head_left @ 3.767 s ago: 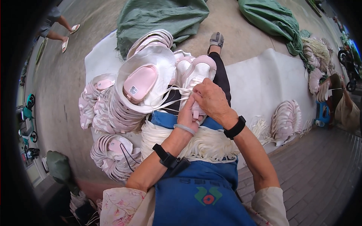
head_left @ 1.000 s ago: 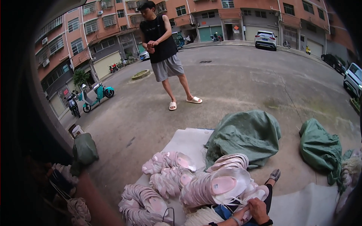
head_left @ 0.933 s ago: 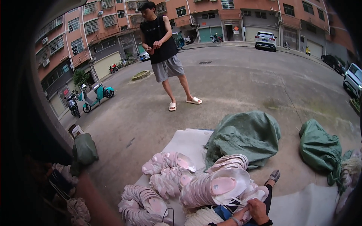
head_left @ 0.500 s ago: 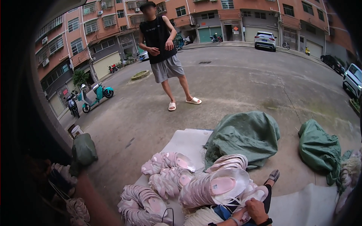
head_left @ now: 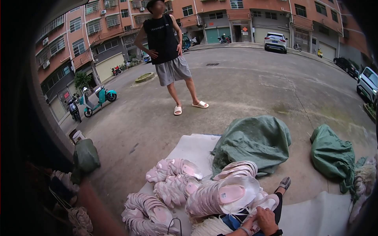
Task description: The recorder is lacing and organizing a large batch of pink and white sneakers outdoors.
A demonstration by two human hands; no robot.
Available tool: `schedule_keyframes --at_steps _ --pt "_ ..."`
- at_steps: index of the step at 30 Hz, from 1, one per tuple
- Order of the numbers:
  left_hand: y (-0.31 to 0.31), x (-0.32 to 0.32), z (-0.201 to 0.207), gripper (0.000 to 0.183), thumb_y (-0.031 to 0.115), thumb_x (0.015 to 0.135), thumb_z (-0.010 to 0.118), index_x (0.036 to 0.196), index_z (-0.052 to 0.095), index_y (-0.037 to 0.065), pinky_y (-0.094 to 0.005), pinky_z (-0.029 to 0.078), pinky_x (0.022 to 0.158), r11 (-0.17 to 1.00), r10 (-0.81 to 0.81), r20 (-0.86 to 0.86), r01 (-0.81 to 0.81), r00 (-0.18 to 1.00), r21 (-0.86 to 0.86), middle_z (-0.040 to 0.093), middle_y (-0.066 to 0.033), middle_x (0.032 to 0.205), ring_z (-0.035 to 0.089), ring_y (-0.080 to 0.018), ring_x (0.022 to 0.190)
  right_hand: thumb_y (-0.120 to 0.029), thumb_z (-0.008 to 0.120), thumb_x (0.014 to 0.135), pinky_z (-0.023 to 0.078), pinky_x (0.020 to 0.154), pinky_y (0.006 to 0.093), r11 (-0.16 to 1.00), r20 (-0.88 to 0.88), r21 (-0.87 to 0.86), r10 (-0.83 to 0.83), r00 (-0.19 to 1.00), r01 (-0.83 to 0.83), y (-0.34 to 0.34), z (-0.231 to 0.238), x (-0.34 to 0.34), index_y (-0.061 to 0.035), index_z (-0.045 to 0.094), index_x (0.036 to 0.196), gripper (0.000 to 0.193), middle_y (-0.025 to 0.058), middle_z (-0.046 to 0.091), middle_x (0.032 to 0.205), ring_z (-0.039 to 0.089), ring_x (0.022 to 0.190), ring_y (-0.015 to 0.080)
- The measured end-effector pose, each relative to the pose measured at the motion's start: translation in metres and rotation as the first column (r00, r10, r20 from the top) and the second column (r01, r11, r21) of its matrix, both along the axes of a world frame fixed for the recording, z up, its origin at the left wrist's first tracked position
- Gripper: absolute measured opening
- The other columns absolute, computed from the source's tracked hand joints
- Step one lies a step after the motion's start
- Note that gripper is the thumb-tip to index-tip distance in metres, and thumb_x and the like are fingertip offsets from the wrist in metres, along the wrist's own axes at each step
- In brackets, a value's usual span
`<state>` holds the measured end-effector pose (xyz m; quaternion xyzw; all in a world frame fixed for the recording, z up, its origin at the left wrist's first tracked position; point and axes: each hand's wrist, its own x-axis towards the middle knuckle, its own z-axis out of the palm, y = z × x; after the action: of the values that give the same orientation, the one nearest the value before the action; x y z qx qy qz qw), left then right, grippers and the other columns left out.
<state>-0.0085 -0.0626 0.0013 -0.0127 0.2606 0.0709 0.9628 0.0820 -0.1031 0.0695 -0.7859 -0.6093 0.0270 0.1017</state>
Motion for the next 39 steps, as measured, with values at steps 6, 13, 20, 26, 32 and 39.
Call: schedule_keyframes --at_steps 6,13,20,26,32,39 --pt "-0.014 -0.002 -0.006 0.025 0.033 0.084 0.064 0.097 0.059 0.013 -0.0255 0.048 0.046 0.995 0.064 -0.169 -0.05 0.984 0.082 0.061 -0.0011 0.073 0.057 -0.0136 0.056 -0.007 0.055 0.078 0.049 0.069 0.0429 0.989 -0.175 0.056 -0.127 0.976 0.139 -0.019 0.002 -0.009 -0.0045 0.054 0.1 0.022 0.0152 0.063 0.079 0.061 0.074 0.0343" --pt "0.008 0.004 -0.024 0.028 0.027 0.087 0.061 0.11 0.058 0.012 -0.0356 0.054 0.071 0.997 0.027 -0.277 -0.006 0.96 0.077 0.065 -0.0055 0.099 0.064 -0.0217 0.085 -0.003 0.057 0.08 0.046 0.068 0.0394 0.835 -0.494 0.365 -0.203 0.846 0.413 -0.022 -0.009 -0.002 0.0003 0.059 0.091 0.011 0.0182 0.057 0.082 0.057 0.076 0.034" --pt "0.021 0.009 -0.02 0.031 0.028 0.083 0.067 0.108 0.057 0.012 -0.0374 0.055 0.072 0.996 -0.076 -0.218 0.085 0.973 0.035 0.065 -0.005 0.097 0.064 -0.0214 0.084 -0.011 0.06 0.081 0.047 0.065 0.0389 0.752 -0.685 0.216 -0.338 0.645 0.623 -0.035 -0.027 0.001 -0.0014 0.063 0.085 0.011 0.0157 0.058 0.076 0.059 0.07 0.032" --pt "0.009 0.001 -0.001 0.031 0.031 0.085 0.062 0.11 0.057 0.014 -0.0295 0.048 0.057 0.987 -0.07 -0.258 0.104 0.964 0.121 0.064 -0.001 0.096 0.063 -0.0159 0.079 -0.01 0.062 0.08 0.048 0.065 0.0333 0.752 -0.72 0.14 -0.37 0.588 0.644 -0.046 -0.036 -0.005 -0.0015 0.064 0.089 0.013 0.0138 0.06 0.079 0.06 0.069 0.0256" --pt "0.009 -0.002 -0.001 0.03 0.031 0.084 0.06 0.109 0.057 0.015 -0.0285 0.047 0.056 0.989 -0.081 -0.264 0.11 0.961 0.098 0.064 -0.0002 0.097 0.063 -0.0155 0.08 -0.008 0.061 0.081 0.048 0.065 0.0314 0.772 -0.65 0.208 -0.35 0.674 0.601 -0.043 -0.025 -0.006 -0.0022 0.064 0.093 0.013 0.0116 0.057 0.08 0.059 0.071 0.0234" --pt "0.015 -0.001 -0.004 0.024 0.028 0.083 0.065 0.104 0.059 0.017 -0.0266 0.045 0.055 0.991 -0.081 -0.311 0.109 0.947 0.073 0.065 0.0014 0.092 0.062 -0.0137 0.078 -0.012 0.06 0.082 0.048 0.071 0.0382 0.898 -0.478 0.137 -0.311 0.821 0.419 -0.021 -0.017 -0.006 -0.0061 0.063 0.093 0.012 0.0137 0.053 0.085 0.058 0.078 0.0316"
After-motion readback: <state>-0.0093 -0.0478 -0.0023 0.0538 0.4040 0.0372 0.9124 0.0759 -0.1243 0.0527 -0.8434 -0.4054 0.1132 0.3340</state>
